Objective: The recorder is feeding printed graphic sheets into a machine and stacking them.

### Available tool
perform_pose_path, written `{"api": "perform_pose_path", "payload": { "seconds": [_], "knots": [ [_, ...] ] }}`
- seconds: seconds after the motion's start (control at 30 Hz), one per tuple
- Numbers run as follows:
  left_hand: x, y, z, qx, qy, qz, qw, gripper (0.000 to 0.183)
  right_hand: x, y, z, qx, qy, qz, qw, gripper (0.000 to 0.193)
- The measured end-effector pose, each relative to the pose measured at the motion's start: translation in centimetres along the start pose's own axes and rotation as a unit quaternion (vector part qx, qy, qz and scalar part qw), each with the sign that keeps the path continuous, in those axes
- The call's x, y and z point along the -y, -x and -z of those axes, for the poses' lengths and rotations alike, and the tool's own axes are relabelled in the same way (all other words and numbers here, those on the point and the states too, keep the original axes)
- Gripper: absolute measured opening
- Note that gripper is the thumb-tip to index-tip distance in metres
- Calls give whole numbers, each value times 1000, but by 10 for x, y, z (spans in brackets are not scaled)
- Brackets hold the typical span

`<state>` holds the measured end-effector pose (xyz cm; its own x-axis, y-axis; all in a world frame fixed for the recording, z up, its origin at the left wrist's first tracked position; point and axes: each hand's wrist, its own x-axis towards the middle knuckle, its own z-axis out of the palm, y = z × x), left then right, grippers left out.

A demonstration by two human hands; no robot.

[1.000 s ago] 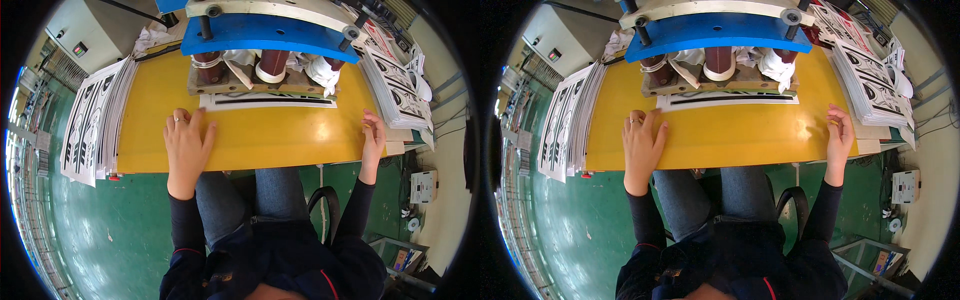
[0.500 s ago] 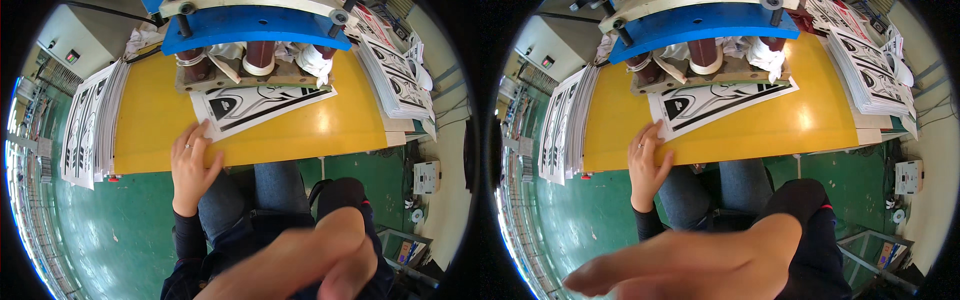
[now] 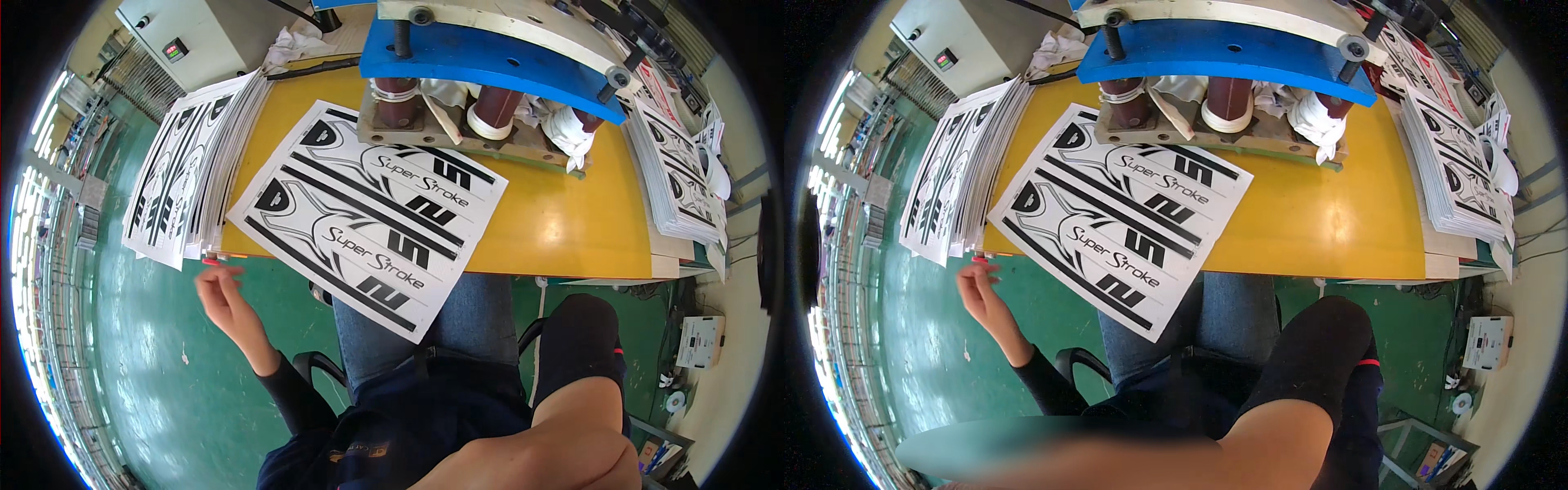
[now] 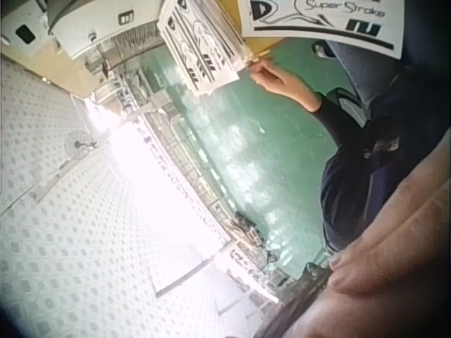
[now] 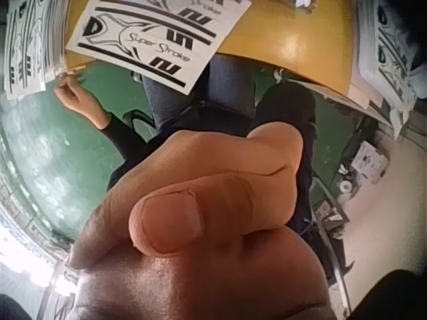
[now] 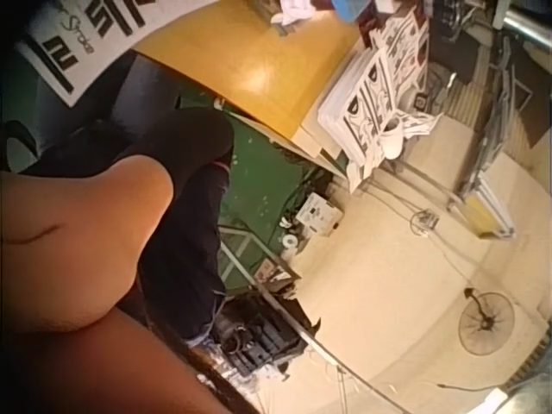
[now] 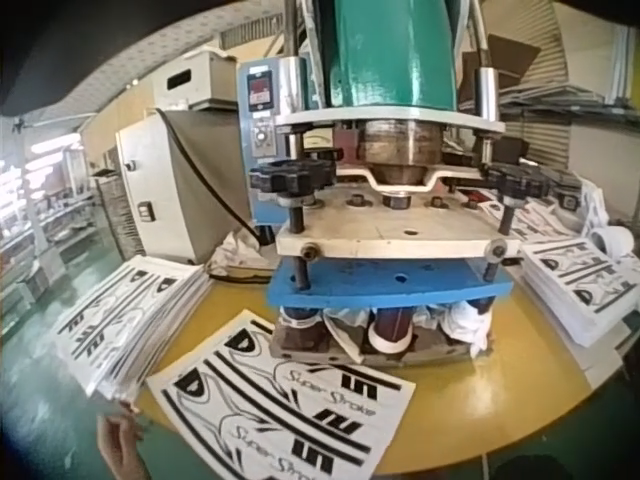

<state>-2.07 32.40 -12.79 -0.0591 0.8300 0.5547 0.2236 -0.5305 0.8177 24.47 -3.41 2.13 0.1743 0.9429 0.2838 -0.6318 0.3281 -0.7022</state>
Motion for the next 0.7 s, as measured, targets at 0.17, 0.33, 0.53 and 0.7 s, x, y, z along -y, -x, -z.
{"api": "perform_pose_path", "payload": {
  "seconds": [0.17, 0.33, 0.53, 0.7],
  "knots": [
    [-1, 36, 15, 330, 30, 245, 911, 54, -5, 1, -17, -16, -25, -22, 999, 42],
    [-41, 61, -25, 426, 176, 273, 844, 49, -13, -5, -37, -38, -42, -33, 998, 41],
    [-27, 23, 4, 300, -2, 215, 929, 22, -13, -6, -60, -71, -64, -50, 994, 39],
    [-51, -20, 43, 298, -57, 159, 940, 26, -11, -24, -65, -109, -85, -44, 989, 38]
  ]
}}
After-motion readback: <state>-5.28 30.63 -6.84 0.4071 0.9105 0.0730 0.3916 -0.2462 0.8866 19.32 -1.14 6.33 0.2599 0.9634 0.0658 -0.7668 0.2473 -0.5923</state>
